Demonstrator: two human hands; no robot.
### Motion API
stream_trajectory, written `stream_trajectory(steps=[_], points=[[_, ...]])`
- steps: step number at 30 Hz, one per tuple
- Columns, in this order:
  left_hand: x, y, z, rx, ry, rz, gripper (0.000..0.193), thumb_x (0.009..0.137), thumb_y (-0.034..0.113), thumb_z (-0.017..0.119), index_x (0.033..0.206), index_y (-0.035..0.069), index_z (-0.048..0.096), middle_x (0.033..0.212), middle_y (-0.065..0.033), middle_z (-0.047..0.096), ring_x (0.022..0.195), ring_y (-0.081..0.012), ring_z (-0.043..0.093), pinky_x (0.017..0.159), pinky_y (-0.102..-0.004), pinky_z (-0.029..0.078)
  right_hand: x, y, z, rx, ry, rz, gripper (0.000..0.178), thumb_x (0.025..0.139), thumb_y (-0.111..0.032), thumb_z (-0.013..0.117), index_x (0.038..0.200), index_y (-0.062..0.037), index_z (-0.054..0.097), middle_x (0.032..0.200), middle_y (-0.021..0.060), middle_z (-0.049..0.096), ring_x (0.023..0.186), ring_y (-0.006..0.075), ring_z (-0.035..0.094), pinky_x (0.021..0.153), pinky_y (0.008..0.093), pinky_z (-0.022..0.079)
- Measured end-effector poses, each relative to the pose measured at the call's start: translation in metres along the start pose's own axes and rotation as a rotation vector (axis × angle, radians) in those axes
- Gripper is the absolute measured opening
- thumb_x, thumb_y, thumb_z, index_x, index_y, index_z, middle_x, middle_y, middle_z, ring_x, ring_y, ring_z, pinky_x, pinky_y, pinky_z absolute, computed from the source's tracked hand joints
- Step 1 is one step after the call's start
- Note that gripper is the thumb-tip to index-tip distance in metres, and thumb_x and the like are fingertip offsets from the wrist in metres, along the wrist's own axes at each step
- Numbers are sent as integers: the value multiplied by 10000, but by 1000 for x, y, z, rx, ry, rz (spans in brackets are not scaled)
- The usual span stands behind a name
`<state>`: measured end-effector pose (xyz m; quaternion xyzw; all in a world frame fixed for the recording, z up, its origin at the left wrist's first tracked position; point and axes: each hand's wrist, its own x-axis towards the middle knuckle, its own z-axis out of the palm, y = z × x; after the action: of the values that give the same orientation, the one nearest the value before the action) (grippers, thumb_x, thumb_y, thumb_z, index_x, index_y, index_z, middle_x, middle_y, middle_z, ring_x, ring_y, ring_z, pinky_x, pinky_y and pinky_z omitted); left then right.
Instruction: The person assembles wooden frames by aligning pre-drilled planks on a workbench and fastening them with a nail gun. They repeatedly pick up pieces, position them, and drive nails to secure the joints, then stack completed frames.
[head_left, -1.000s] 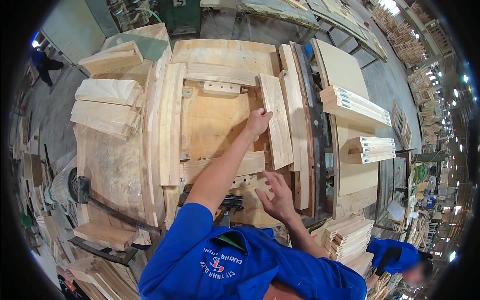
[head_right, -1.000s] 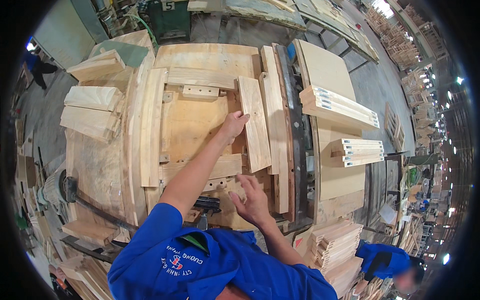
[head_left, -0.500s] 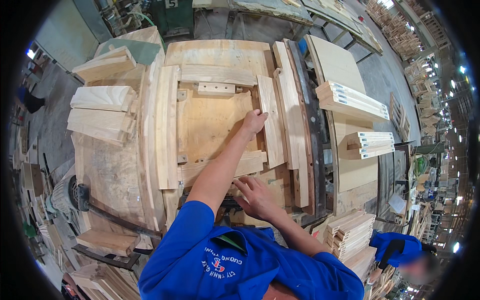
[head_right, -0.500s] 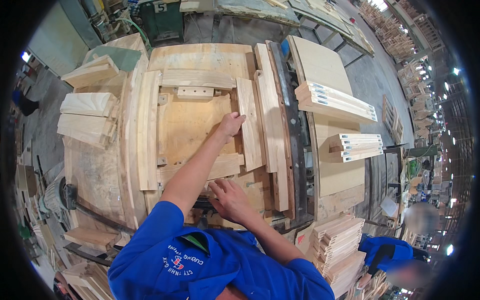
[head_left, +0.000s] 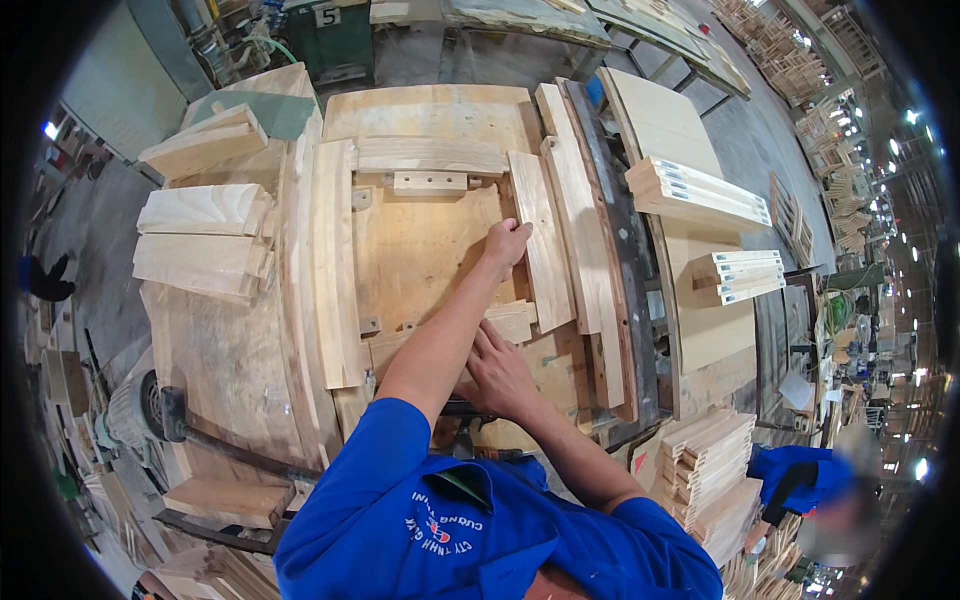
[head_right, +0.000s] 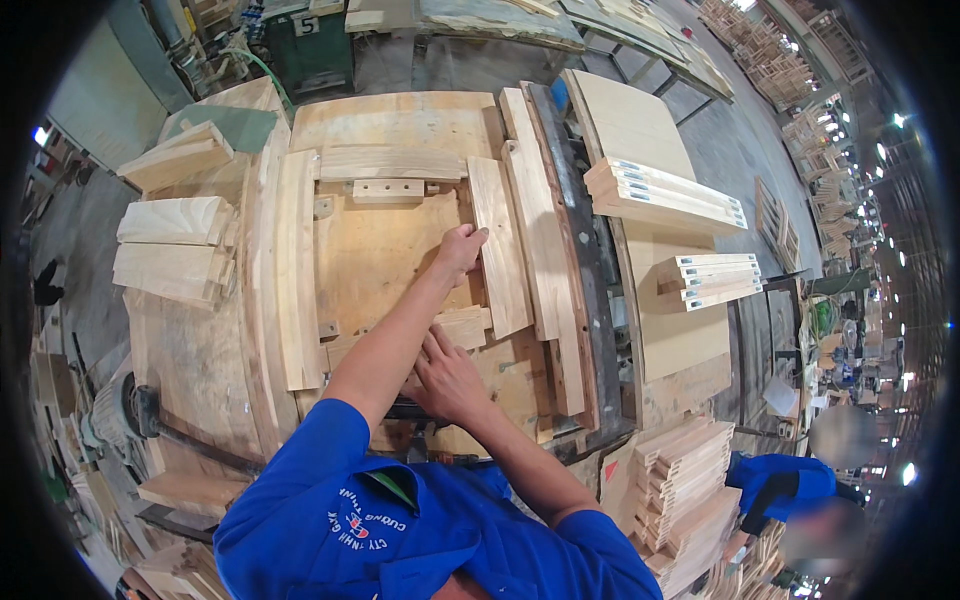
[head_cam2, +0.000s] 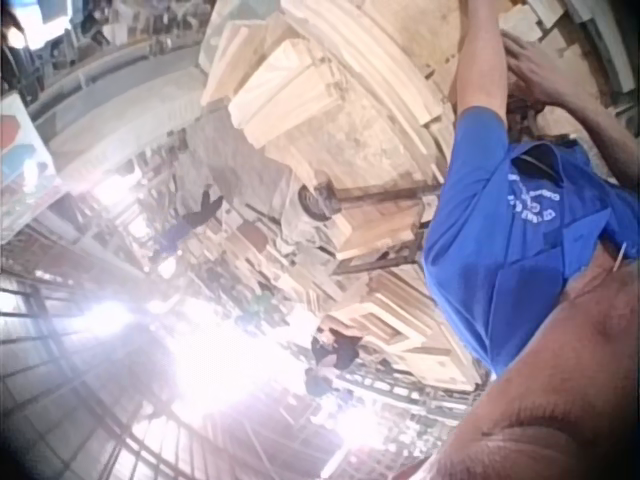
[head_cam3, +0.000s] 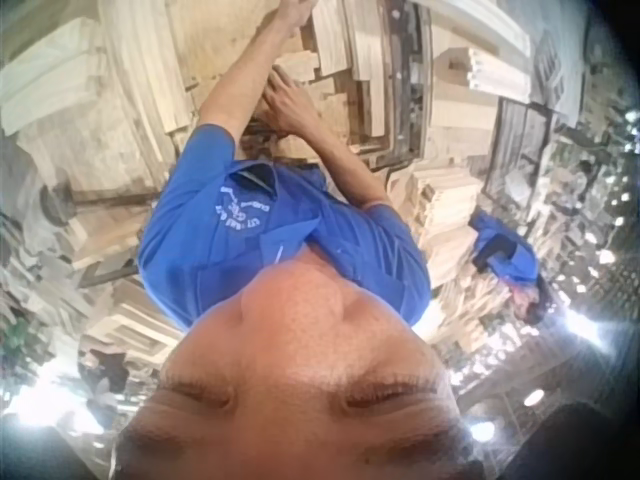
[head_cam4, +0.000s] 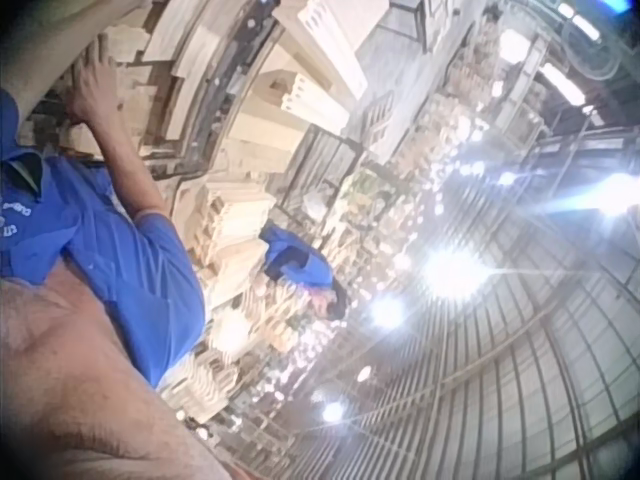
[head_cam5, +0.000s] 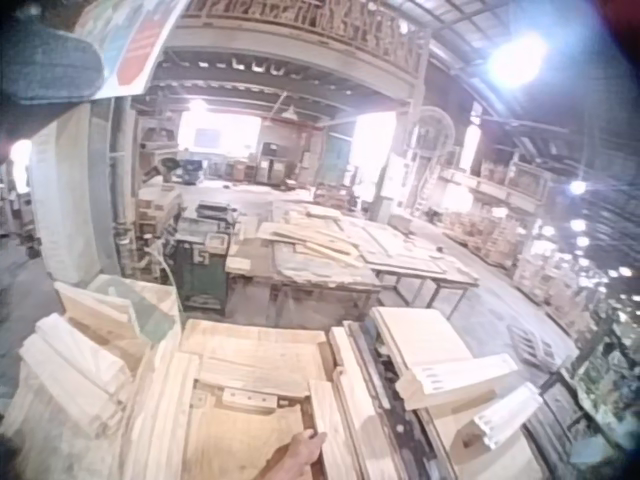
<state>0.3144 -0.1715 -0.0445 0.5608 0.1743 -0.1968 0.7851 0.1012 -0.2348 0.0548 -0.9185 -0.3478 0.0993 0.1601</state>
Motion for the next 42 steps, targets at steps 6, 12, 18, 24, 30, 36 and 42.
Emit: stream_trajectory(steps=[6,12,18,24,30,36,42], points=[[12,-10,-1,196,98,99,190,1042,247,654,1088,64,673,893,-7,681,720,-118,624,642,-343,580,12,8,14,-50,89,74,818,854,-451,778,1505,-27,523,1606,215,430,1532,411,369,955,459,576],[6,-4,3,-70,27,104,231,1014,229,684,933,12,684,810,-28,652,706,-118,600,603,-328,526,13,7,16,-50,123,137,829,822,-436,808,1494,-32,538,1607,196,435,1525,388,383,946,421,589],[7,7,1,-23,-1,42,142,1053,224,652,1029,86,679,868,1,690,733,-128,678,693,-351,617,14,7,12,-22,115,165,849,816,-419,814,1511,-38,509,1607,182,420,1536,377,354,990,428,572],[11,12,-1,6,13,47,146,1054,213,651,989,84,664,838,1,680,696,-126,672,676,-345,619,14,4,12,-10,86,200,863,821,-416,814,1527,-41,488,1617,166,413,1542,374,344,1036,445,554],[9,11,-10,-9,2,69,221,1035,253,675,976,40,694,855,-12,666,760,-150,671,684,-371,632,15,-2,12,-6,52,210,879,834,-415,805,1546,-35,457,1625,175,405,1547,376,340,1071,455,534],[3,11,-5,4,-4,62,169,1053,248,657,963,106,676,813,33,648,685,-100,634,665,-329,592,15,1,15,0,90,192,870,832,-410,804,1534,-26,464,1606,181,417,1533,371,356,1060,443,539],[0,10,-12,7,40,74,219,1034,242,680,935,47,686,846,-12,679,717,-134,667,647,-331,621,15,0,17,7,94,178,854,841,-421,793,1528,-26,475,1610,178,415,1535,370,351,1054,436,540]])
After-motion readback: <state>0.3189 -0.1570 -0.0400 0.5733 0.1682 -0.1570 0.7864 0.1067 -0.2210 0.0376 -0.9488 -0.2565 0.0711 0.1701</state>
